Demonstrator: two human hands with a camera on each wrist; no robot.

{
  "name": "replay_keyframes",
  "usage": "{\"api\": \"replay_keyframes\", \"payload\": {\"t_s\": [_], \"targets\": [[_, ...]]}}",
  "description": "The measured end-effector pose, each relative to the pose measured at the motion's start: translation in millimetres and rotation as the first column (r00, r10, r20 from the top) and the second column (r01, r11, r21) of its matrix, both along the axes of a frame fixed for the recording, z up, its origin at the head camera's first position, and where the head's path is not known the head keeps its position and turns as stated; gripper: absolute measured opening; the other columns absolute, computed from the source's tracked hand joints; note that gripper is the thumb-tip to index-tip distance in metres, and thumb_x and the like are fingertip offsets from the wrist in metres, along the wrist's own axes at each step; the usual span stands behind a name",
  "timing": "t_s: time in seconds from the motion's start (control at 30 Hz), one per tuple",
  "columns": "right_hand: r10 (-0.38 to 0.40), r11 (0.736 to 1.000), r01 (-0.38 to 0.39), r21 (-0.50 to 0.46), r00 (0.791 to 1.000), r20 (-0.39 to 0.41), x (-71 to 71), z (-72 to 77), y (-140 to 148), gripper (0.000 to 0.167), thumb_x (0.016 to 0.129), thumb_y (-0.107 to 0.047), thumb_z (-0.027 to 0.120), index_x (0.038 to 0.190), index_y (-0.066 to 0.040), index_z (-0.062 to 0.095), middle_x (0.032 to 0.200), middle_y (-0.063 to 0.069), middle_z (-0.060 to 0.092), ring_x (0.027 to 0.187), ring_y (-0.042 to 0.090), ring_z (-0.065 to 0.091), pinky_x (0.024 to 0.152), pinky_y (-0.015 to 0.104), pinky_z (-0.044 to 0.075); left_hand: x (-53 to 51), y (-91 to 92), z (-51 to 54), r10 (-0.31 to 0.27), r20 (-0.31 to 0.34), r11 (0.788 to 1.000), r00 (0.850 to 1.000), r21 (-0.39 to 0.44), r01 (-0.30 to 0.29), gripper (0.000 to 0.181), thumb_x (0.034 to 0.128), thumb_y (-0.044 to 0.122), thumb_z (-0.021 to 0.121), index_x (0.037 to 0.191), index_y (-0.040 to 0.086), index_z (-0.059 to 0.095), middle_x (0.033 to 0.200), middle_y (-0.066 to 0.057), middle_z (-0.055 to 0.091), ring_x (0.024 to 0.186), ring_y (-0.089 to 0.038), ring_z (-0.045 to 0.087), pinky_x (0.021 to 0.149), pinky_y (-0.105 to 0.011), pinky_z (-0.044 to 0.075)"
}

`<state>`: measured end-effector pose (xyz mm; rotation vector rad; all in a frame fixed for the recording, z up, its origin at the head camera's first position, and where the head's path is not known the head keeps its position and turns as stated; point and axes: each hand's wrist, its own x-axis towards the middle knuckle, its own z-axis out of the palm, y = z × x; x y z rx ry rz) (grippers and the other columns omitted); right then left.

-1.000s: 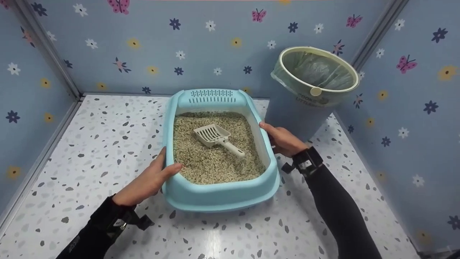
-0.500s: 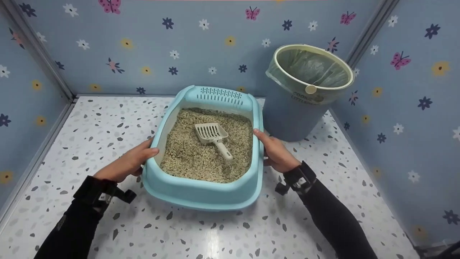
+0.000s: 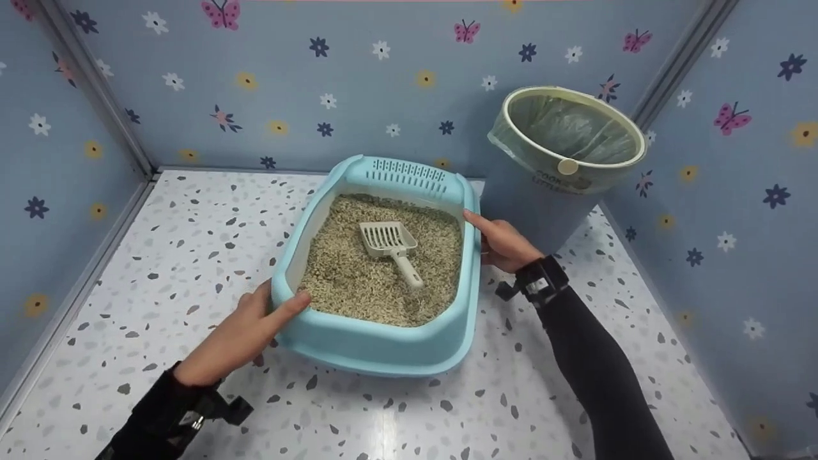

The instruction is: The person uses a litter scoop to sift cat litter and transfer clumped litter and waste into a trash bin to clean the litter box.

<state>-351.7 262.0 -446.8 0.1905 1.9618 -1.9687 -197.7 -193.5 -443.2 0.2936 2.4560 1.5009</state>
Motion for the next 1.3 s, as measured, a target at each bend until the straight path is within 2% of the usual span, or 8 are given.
{"api": "replay_keyframes", "payload": {"t_s": [0.2, 0.4, 0.67, 0.77, 0.97, 1.1, 1.2, 1.3], "targets": [[-0.005, 1.0, 0.005, 0.001, 1.0, -0.019, 6.8, 1.0, -4.0, 0.047, 0.107, -0.054, 0.073, 0.096, -0.009, 0.062, 0.07, -0.002, 0.055, 0.068, 0.014, 0.064, 0.072, 0.037, 0.064, -7.4, -7.2, -3.1, 0.0, -0.021, 0.999, 1.0, 0.044, 0.001, 0.086, 0.114, 0.052, 0.061, 0.173, -0.002, 0.028, 0.141, -0.024, 0.066, 0.112, -0.033, 0.071, 0.09, -0.045, 0.064], [-0.083, 0.993, 0.085, -0.076, 0.996, 0.034, 37.7, -3.4, -23.0, 0.053, 0.106, -0.054, 0.075, 0.117, -0.005, 0.059, 0.093, 0.009, 0.072, 0.09, 0.025, 0.078, 0.086, 0.044, 0.067, -33.1, -43.2, -11.4, 0.008, -0.057, 1.0, 0.998, 0.012, -0.007, 0.076, 0.1154, 0.051, 0.056, 0.169, 0.0, 0.041, 0.142, -0.024, 0.065, 0.112, -0.032, 0.067, 0.087, -0.041, 0.059], [-0.081, 0.99, 0.085, -0.115, 0.996, 0.039, 81.7, -15.8, -47.7, 0.052, 0.109, -0.052, 0.07, 0.129, -0.004, 0.061, 0.113, 0.018, 0.072, 0.099, 0.033, 0.078, 0.091, 0.059, 0.067, -77.1, -101.6, -24.1, 0.078, -0.045, 0.996, 0.996, -0.045, -0.08, 0.075, 0.1169, 0.056, 0.046, 0.169, 0.002, 0.043, 0.118, -0.014, 0.059, 0.071, -0.015, 0.046, 0.061, -0.029, 0.041], [-0.097, 0.993, 0.099, -0.061, 0.995, 0.027, 72.2, -16.5, -35.9, 0.058, 0.108, -0.058, 0.069, 0.126, -0.003, 0.062, 0.108, 0.017, 0.072, 0.092, 0.03, 0.076, 0.089, 0.056, 0.068, -72.6, -98.9, -22.7, 0.148, -0.023, 0.988, 0.989, -0.036, -0.149, 0.086, 0.115, 0.064, 0.044, 0.174, 0.003, 0.032, 0.132, -0.021, 0.058, 0.082, -0.021, 0.052, 0.06, -0.03, 0.046], [-0.249, 0.968, 0.25, 0.024, 0.968, -0.02, 30.4, -10.7, -2.4, 0.067, 0.106, -0.064, 0.069, 0.126, 0.0, 0.063, 0.101, 0.011, 0.07, 0.088, 0.024, 0.075, 0.087, 0.049, 0.068, -30.4, -63.2, -18.6, 0.299, 0.163, 0.952, 0.94, 0.023, -0.307, 0.118, 0.1063, 0.081, 0.044, 0.175, -0.007, 0.007, 0.161, -0.04, 0.04, 0.104, -0.031, 0.067, 0.068, -0.042, 0.065], [-0.264, 0.96, 0.265, 0.089, 0.964, -0.021, 13.3, -10.4, 7.4, 0.063, 0.108, -0.057, 0.069, 0.135, -0.001, 0.063, 0.108, 0.01, 0.068, 0.091, 0.02, 0.073, 0.098, 0.052, 0.065, -12.0, -46.9, -18.9, 0.287, 0.221, 0.941, 0.932, 0.115, -0.317, 0.102, 0.109, 0.076, 0.045, 0.168, -0.006, 0.031, 0.141, -0.03, 0.056, 0.092, -0.026, 0.072, 0.063, -0.045, 0.066], [-0.265, 0.959, 0.266, 0.101, 0.964, -0.015, 9.9, -12.3, 8.7, 0.06, 0.108, -0.053, 0.072, 0.135, 0.0, 0.064, 0.109, 0.01, 0.069, 0.091, 0.02, 0.073, 0.097, 0.05, 0.065, -11.8, -45.3, -17.3, 0.302, 0.22, 0.931, 0.928, 0.144, -0.337, 0.091, 0.1105, 0.072, 0.047, 0.157, -0.006, 0.041, 0.124, -0.021, 0.062, 0.088, -0.023, 0.07, 0.062, -0.044, 0.065], [-0.25, 0.966, 0.249, 0.063, 0.968, -0.006, 13.3, -14.8, 9.0, 0.057, 0.106, -0.053, 0.075, 0.126, 0.0, 0.068, 0.097, 0.008, 0.071, 0.081, 0.02, 0.072, 0.081, 0.041, 0.067, -17.7, -50.2, -16.1, 0.319, 0.211, 0.926, 0.924, 0.137, -0.352, 0.09, 0.1106, 0.071, 0.048, 0.154, -0.007, 0.043, 0.12, -0.018, 0.061, 0.087, -0.021, 0.066, 0.06, -0.041, 0.063]]}}
